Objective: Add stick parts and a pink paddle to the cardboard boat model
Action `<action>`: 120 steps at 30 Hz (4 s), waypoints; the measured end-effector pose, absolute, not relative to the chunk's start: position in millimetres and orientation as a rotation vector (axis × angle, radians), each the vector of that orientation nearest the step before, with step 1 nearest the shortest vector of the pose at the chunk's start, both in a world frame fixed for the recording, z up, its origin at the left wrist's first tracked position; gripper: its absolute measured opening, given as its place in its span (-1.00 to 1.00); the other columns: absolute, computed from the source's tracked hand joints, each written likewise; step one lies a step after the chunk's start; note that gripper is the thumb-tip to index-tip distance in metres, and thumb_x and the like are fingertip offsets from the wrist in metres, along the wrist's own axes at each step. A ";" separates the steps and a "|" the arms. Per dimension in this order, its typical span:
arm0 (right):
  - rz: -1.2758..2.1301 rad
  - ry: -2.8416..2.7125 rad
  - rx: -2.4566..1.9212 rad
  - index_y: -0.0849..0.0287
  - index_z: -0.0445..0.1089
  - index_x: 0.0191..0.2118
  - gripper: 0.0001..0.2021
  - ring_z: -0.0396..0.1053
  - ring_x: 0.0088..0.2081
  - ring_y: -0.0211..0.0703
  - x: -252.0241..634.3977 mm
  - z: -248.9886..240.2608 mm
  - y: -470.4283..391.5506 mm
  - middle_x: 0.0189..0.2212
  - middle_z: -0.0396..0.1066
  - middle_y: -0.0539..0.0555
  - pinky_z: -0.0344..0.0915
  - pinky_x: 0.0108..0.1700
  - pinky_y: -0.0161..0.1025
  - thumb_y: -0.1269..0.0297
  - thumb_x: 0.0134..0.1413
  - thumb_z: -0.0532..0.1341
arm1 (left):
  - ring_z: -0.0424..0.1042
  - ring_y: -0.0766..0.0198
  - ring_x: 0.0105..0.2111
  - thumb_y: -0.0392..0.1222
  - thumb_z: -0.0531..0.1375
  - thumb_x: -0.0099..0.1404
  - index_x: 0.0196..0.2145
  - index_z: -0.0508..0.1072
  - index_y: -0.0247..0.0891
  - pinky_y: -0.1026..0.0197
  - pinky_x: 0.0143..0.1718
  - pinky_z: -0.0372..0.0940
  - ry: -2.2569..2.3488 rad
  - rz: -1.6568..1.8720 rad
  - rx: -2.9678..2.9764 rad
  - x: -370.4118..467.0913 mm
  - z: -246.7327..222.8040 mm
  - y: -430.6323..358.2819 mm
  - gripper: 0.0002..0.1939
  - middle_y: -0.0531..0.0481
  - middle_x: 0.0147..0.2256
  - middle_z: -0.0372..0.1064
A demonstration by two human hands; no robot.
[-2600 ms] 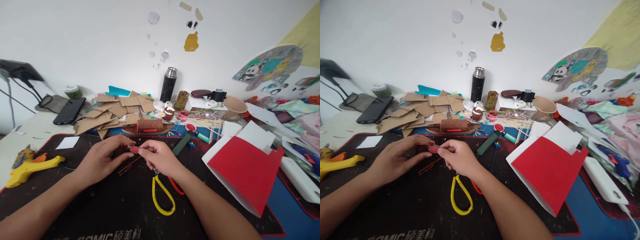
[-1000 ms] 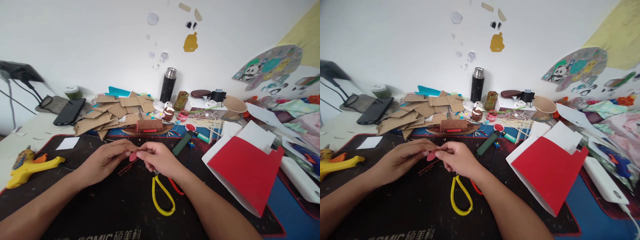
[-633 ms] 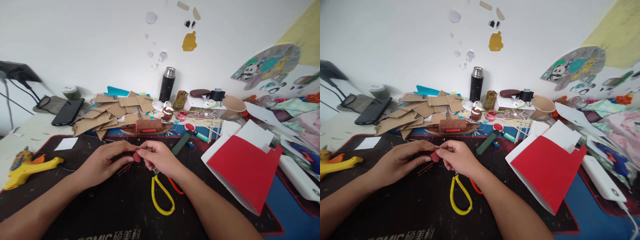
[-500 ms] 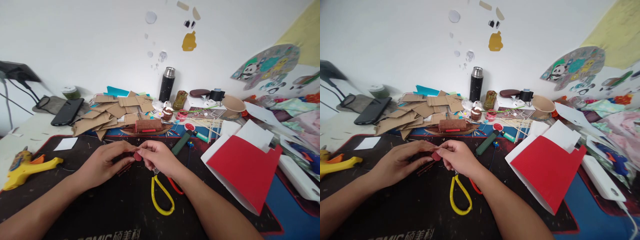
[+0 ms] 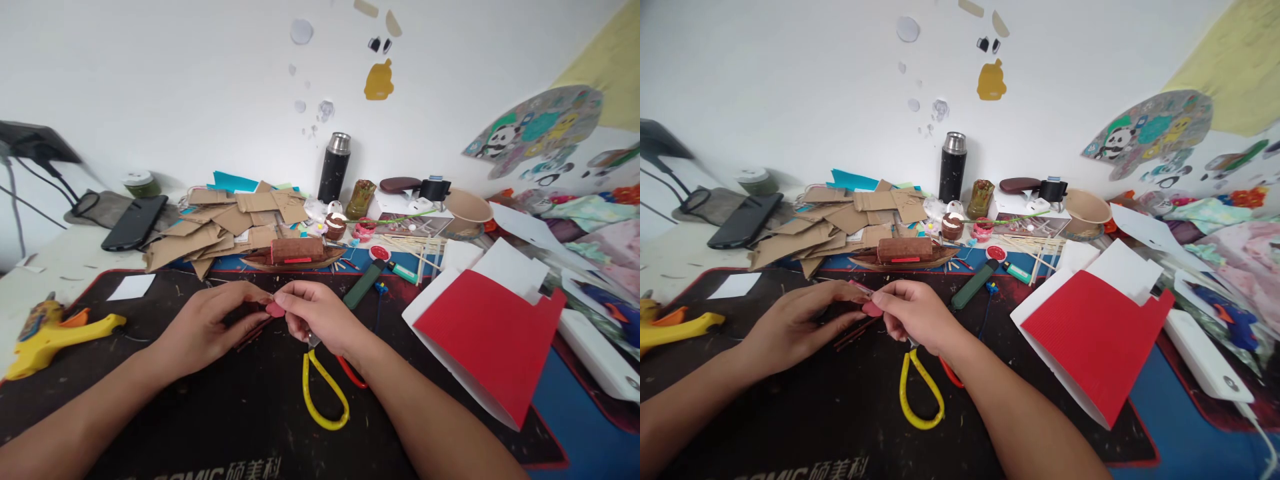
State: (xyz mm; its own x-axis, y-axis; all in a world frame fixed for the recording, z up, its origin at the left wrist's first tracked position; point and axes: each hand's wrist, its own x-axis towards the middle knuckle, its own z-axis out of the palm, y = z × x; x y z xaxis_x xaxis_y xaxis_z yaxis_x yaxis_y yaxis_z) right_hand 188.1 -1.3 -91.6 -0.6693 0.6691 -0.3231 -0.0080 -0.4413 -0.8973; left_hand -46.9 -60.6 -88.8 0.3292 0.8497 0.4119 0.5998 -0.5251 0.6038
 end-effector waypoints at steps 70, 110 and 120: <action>1.915 -1.482 -0.935 0.11 0.47 -0.19 -0.79 0.22 -0.64 -0.33 183.5 -98.4 -1.6 -0.60 0.38 -0.17 0.11 -0.55 -0.33 0.09 0.38 0.37 | 0.75 0.12 -0.20 0.21 0.29 0.59 -0.07 0.70 -0.09 0.16 -0.12 0.64 1.472 1.100 2.112 -45.9 -90.5 -57.0 -0.64 -0.02 -0.15 0.78; 2.129 -1.399 -0.867 0.10 0.44 -0.28 -0.47 0.20 -0.63 -0.34 183.2 -97.7 -7.3 -0.63 0.36 -0.16 0.06 -0.56 -0.33 -0.31 0.25 0.47 | 0.73 0.14 -0.25 0.26 0.36 0.55 -0.03 0.66 -0.11 0.19 -0.16 0.60 1.395 1.052 2.168 -40.7 -102.5 -62.1 -0.61 -0.01 -0.20 0.75; 2.120 -1.423 -0.910 0.08 0.41 -0.32 -0.38 0.20 -0.63 -0.33 181.1 -96.1 -9.6 -0.63 0.35 -0.15 0.08 -0.55 -0.31 -0.43 0.21 0.45 | 0.67 0.20 -0.33 0.26 0.31 0.60 -0.11 0.63 -0.13 0.22 -0.23 0.54 1.317 1.155 2.281 -37.3 -102.6 -63.4 -0.61 0.00 -0.26 0.71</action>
State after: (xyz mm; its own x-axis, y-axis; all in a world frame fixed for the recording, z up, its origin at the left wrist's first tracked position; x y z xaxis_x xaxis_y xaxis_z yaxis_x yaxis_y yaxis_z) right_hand 181.1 -9.6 -96.1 -0.6935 0.6631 -0.2817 0.0095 -0.3825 -0.9239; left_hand -37.3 -63.4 -102.6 0.2711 0.8191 0.5055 0.6078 -0.5529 0.5699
